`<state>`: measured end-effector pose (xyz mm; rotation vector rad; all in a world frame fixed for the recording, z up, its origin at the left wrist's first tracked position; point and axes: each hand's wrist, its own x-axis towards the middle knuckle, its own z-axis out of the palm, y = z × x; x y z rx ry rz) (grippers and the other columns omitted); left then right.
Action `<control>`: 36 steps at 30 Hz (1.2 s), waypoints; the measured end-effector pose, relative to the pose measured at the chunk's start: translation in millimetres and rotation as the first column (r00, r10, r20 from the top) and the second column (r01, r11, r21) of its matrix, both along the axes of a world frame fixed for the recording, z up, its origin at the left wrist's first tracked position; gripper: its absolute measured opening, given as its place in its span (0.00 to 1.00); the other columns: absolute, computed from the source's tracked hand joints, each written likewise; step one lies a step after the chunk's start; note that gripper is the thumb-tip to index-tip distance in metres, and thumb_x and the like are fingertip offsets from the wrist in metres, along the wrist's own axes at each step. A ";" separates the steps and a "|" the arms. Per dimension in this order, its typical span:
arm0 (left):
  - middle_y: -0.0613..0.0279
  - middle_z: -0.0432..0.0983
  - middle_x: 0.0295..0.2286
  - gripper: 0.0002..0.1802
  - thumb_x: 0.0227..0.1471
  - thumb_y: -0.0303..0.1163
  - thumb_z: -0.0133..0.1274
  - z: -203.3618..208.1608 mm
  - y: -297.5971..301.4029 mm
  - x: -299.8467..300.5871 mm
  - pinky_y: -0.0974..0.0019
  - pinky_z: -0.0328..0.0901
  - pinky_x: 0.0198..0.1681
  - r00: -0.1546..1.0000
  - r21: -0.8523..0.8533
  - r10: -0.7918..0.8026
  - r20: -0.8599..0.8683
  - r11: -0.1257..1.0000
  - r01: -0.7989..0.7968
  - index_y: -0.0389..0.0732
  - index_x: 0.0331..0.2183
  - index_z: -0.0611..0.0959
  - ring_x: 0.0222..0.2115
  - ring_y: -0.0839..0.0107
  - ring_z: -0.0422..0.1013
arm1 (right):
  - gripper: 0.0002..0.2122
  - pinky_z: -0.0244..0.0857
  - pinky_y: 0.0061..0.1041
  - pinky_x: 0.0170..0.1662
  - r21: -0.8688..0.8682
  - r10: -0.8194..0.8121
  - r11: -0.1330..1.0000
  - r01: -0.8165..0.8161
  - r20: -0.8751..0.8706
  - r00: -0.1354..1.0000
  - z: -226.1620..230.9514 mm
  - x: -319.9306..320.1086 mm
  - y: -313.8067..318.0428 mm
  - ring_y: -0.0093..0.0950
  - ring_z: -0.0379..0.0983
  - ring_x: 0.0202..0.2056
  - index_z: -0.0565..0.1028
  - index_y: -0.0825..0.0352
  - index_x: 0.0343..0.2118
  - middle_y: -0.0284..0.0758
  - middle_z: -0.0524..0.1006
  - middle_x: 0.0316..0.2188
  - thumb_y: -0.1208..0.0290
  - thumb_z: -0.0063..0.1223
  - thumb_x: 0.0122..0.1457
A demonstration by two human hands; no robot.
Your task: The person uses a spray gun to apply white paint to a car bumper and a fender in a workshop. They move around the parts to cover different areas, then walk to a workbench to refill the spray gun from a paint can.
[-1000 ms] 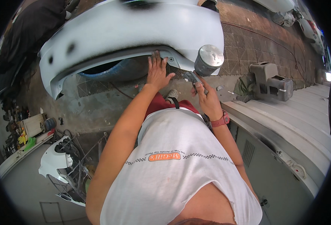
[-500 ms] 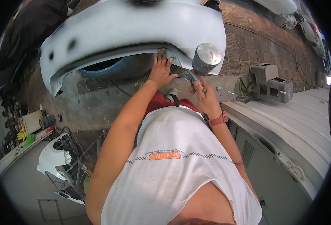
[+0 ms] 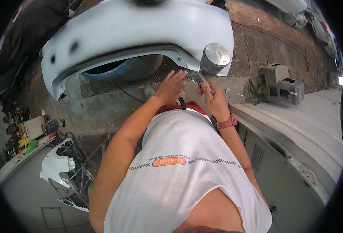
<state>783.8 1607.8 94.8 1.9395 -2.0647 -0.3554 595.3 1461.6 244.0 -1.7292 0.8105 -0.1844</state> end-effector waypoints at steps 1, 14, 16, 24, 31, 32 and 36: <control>0.34 0.47 0.73 0.37 0.58 0.55 0.64 -1.4 -2.8 6.3 0.32 0.43 0.75 0.994 -0.008 0.105 -0.009 0.994 -0.105 0.43 0.60 0.74 0.75 0.39 0.45 | 0.23 0.75 0.32 0.43 -0.006 0.000 1.000 0.000 0.000 1.000 0.2 -0.1 0.0 0.30 0.84 0.34 0.72 0.62 0.69 0.43 0.84 0.30 0.57 0.48 0.78; 0.29 0.42 0.73 0.43 0.56 0.56 0.65 -10.0 -18.1 -16.7 0.29 0.41 0.75 0.993 0.011 0.052 -0.102 0.999 -0.051 0.46 0.65 0.69 0.75 0.33 0.42 | 0.23 0.74 0.30 0.41 0.060 -0.058 0.996 0.059 -0.023 0.998 -2.9 -5.8 3.3 0.26 0.80 0.31 0.73 0.64 0.69 0.39 0.83 0.28 0.56 0.48 0.78; 0.33 0.42 0.74 0.43 0.55 0.55 0.66 -9.4 -11.2 -22.8 0.31 0.38 0.76 0.999 0.070 -0.044 -0.007 0.997 0.044 0.48 0.65 0.72 0.76 0.38 0.40 | 0.23 0.74 0.30 0.41 0.064 -0.063 0.996 0.063 -0.002 0.998 -5.9 -8.1 2.5 0.25 0.79 0.31 0.73 0.64 0.69 0.38 0.82 0.28 0.57 0.49 0.78; 0.38 0.42 0.75 0.43 0.55 0.57 0.65 -8.9 -26.3 -0.9 0.32 0.36 0.76 0.959 0.055 0.282 0.033 0.957 -0.284 0.49 0.66 0.73 0.77 0.45 0.39 | 0.23 0.73 0.29 0.40 0.042 -0.050 0.998 0.050 0.000 0.999 -9.6 -14.1 0.6 0.24 0.77 0.30 0.73 0.65 0.68 0.37 0.81 0.27 0.57 0.48 0.77; 0.42 0.46 0.75 0.46 0.57 0.60 0.62 -4.9 -20.3 -4.7 0.29 0.39 0.75 0.993 0.130 0.057 0.106 0.989 -0.071 0.43 0.67 0.71 0.76 0.45 0.44 | 0.24 0.73 0.30 0.41 0.033 -0.041 0.999 0.042 -0.021 0.999 -4.3 -15.7 1.8 0.26 0.78 0.31 0.74 0.63 0.68 0.39 0.82 0.27 0.56 0.48 0.77; 0.44 0.46 0.75 0.46 0.57 0.60 0.62 -4.7 -19.2 4.2 0.29 0.39 0.76 0.987 0.157 0.046 0.154 0.985 -0.071 0.44 0.67 0.71 0.76 0.47 0.44 | 0.24 0.73 0.30 0.41 0.024 -0.042 0.999 0.042 -0.027 0.999 -3.7 -16.5 1.8 0.26 0.79 0.31 0.74 0.63 0.68 0.39 0.82 0.27 0.55 0.49 0.77; 0.50 0.44 0.76 0.45 0.60 0.61 0.58 -2.5 -6.8 48.4 0.30 0.36 0.76 0.932 0.204 0.227 0.282 0.935 -0.290 0.45 0.69 0.70 0.77 0.52 0.43 | 0.24 0.73 0.30 0.42 0.052 -0.039 0.998 0.040 -0.020 0.999 -2.4 -18.3 2.4 0.26 0.79 0.32 0.73 0.65 0.68 0.38 0.82 0.29 0.54 0.47 0.78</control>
